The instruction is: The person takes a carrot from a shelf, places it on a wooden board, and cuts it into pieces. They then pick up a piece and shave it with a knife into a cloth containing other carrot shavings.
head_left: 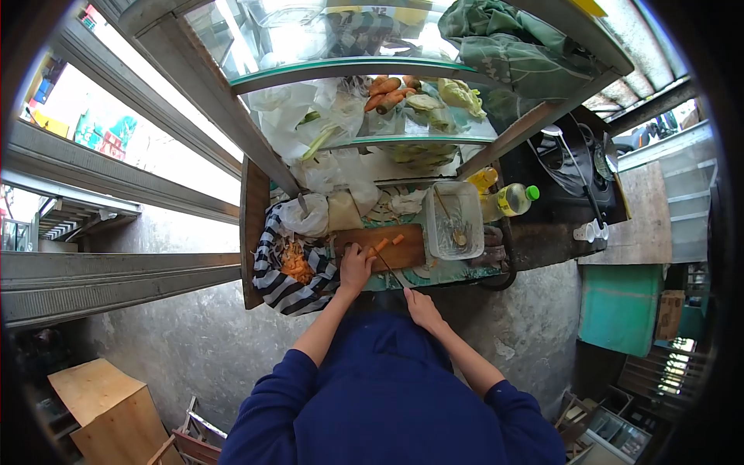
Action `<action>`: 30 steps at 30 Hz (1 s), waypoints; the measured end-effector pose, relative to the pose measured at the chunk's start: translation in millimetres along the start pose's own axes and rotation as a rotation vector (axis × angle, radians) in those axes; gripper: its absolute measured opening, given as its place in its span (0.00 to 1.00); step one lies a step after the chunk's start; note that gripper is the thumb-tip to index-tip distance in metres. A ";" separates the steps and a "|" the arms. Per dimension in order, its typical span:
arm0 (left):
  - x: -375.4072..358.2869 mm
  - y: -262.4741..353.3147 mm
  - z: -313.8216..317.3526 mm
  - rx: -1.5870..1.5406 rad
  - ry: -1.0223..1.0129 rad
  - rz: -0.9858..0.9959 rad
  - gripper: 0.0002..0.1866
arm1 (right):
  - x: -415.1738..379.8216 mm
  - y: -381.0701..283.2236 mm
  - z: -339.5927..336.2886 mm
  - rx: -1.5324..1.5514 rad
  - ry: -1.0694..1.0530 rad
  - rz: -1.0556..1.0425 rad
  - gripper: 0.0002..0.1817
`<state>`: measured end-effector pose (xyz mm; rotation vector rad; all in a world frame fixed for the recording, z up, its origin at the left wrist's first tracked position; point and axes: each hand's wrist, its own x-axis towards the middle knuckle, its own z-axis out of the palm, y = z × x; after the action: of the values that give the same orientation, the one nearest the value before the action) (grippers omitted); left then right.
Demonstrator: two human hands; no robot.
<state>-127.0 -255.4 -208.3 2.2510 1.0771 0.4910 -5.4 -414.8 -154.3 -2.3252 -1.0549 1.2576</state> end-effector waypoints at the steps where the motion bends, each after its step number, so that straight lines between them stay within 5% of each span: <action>1: 0.0 -0.6 0.3 -0.005 0.002 -0.001 0.16 | -2.5 -3.2 -0.5 -0.003 -0.005 -0.002 0.29; 30: 2.8 3.6 -1.5 0.053 -0.028 -0.023 0.16 | 22.9 -4.9 21.8 -0.036 0.015 0.043 0.28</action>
<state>-124.1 -254.5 -204.7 2.2818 1.1128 0.4241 -17.5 -396.7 -177.9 -2.3923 -1.0367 1.2441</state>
